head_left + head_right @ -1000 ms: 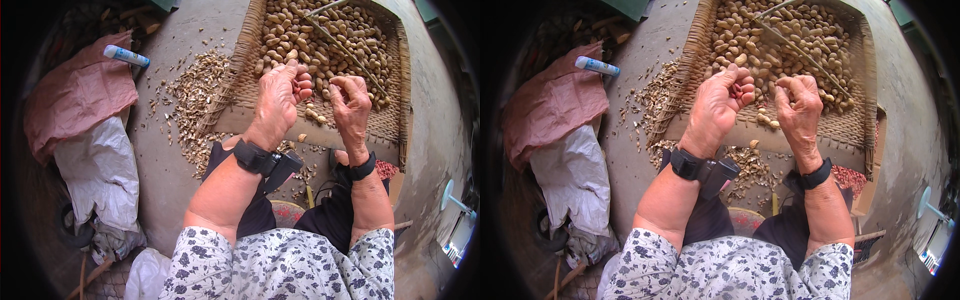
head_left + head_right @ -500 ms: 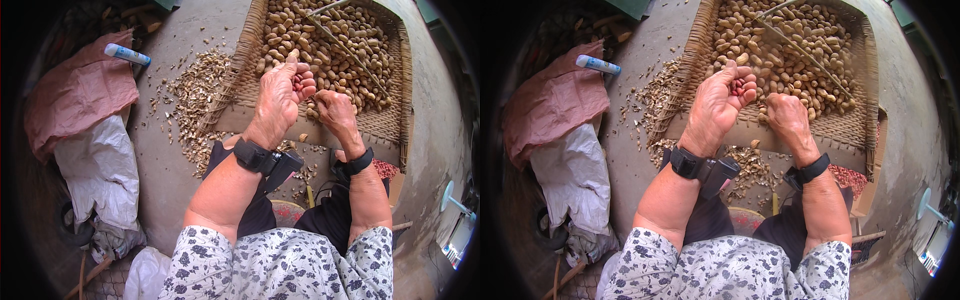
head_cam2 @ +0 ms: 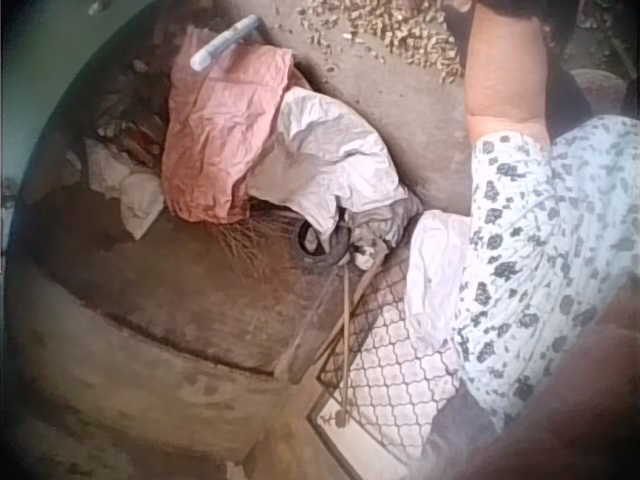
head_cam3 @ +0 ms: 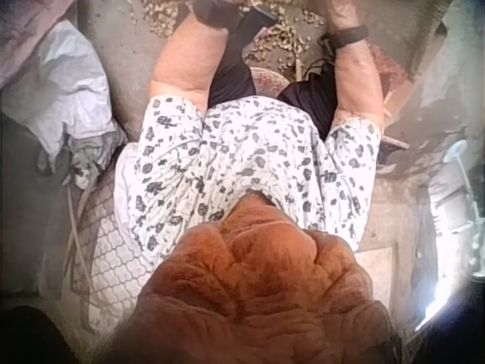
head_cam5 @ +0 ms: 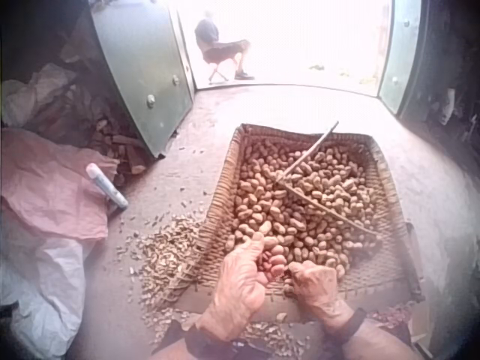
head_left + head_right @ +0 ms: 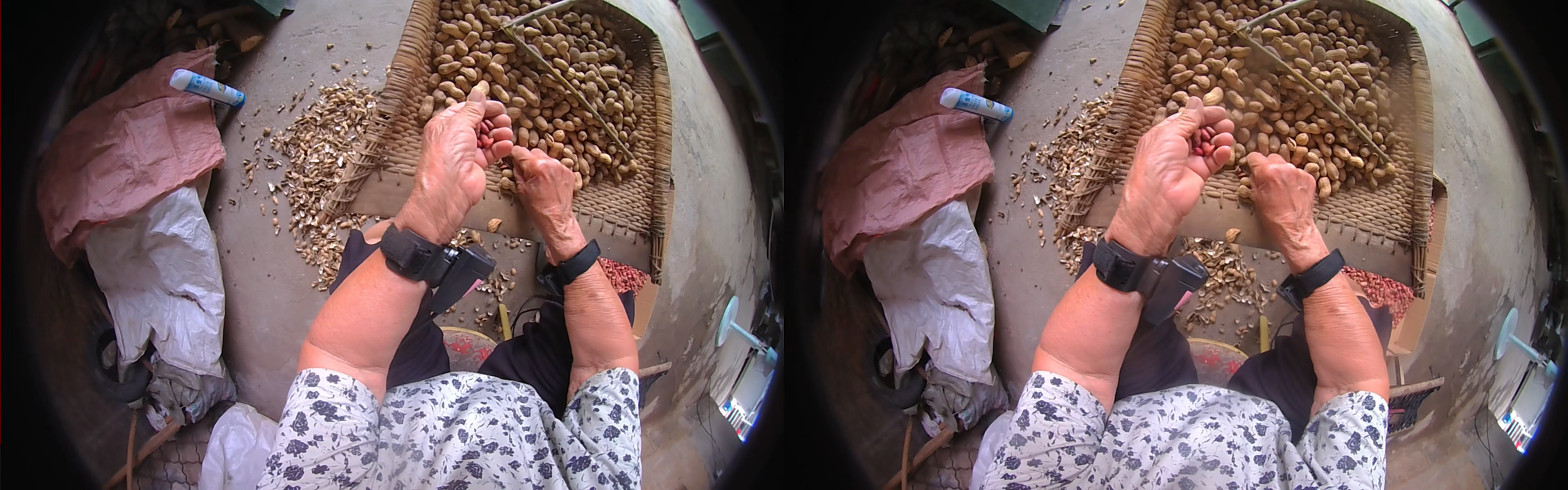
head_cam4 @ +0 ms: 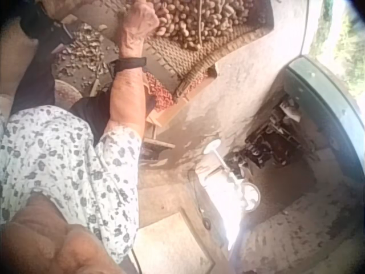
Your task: Peel peanuts and separate the nuts from the shells.
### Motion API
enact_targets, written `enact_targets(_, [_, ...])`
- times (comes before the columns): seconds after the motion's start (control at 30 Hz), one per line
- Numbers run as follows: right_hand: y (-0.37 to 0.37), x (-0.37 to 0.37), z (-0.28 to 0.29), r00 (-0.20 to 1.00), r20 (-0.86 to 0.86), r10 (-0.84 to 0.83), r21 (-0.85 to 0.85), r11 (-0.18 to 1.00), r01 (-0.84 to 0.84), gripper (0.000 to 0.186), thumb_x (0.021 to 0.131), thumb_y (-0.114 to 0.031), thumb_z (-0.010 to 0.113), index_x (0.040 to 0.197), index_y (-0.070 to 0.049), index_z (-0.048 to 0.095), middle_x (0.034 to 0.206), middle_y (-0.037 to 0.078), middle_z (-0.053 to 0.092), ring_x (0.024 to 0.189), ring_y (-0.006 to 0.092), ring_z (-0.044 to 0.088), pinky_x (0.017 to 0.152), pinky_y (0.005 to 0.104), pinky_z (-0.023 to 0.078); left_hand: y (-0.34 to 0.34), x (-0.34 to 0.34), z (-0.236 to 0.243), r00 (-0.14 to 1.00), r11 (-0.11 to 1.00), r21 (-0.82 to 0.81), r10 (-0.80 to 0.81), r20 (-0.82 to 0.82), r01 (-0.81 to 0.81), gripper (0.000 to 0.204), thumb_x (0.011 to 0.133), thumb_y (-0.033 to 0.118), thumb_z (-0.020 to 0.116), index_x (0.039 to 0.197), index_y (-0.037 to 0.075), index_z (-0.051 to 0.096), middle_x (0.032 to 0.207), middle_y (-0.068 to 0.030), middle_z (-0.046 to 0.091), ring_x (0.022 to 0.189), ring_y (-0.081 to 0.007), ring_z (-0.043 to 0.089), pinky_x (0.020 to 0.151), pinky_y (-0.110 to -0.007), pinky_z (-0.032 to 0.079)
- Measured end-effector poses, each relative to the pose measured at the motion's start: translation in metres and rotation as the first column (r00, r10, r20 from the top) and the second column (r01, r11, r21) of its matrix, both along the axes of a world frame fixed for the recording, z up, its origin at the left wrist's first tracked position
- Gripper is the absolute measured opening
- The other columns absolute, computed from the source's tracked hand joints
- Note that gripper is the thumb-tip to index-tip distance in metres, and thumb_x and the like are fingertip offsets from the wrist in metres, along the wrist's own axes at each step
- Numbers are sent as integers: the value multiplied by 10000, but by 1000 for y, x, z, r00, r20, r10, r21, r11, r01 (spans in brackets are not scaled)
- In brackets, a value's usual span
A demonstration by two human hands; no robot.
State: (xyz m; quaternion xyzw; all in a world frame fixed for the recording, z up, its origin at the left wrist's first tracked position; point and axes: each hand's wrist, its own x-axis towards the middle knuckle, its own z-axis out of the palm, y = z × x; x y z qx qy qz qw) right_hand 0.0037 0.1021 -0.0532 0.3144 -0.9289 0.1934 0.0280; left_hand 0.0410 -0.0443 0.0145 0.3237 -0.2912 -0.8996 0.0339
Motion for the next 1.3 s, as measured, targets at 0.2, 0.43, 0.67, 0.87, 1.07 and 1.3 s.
enact_targets(0.2, [1,-1,8,996,54,-78,54,996,75,81,824,-161,561,808,-84,578,692,134,619,662,313,634,572,423,487,0,1,1,1000,1000,-11,-2,-1,2,254,934,219,524,927,-31,567,789,-96,584,667,-156,575,572,-250,516])
enact_targets(0.43, [0,-5,38,952,269,-149,-547,790,278,109,831,-91,627,913,-26,658,638,69,610,546,91,547,532,246,450,2,1,-2,1000,999,-34,-5,12,5,254,933,215,526,916,-35,565,791,-95,579,675,-152,575,581,-248,527])
enact_targets(0.67, [0,-3,52,810,575,114,-635,687,354,112,839,-71,622,923,-4,652,753,63,625,643,86,549,595,237,452,7,0,-3,1000,999,38,10,21,-10,266,936,216,519,911,-44,566,799,-98,569,703,-164,578,610,-263,543])
enact_targets(0.87, [4,15,11,986,161,32,-143,990,-9,228,772,-179,652,951,-58,581,866,125,539,807,321,584,666,406,475,4,-3,0,1000,1000,15,-5,3,5,282,935,230,520,926,-48,566,798,-103,574,705,-162,578,607,-259,542])
enact_targets(1.07, [1,20,13,993,117,23,-52,999,-17,240,764,-129,623,969,-57,519,882,121,526,833,323,582,656,424,476,3,-2,-2,1000,1000,-3,2,7,-2,281,929,232,532,926,-47,567,797,-107,581,695,-161,582,596,-251,538])
enact_targets(1.3, [3,13,14,995,83,-48,-37,998,51,57,792,-97,576,842,-68,572,831,106,530,773,315,590,627,429,473,-2,0,0,1000,1000,-19,16,-26,-16,248,930,197,529,922,-47,572,794,-104,585,695,-158,582,594,-246,532])
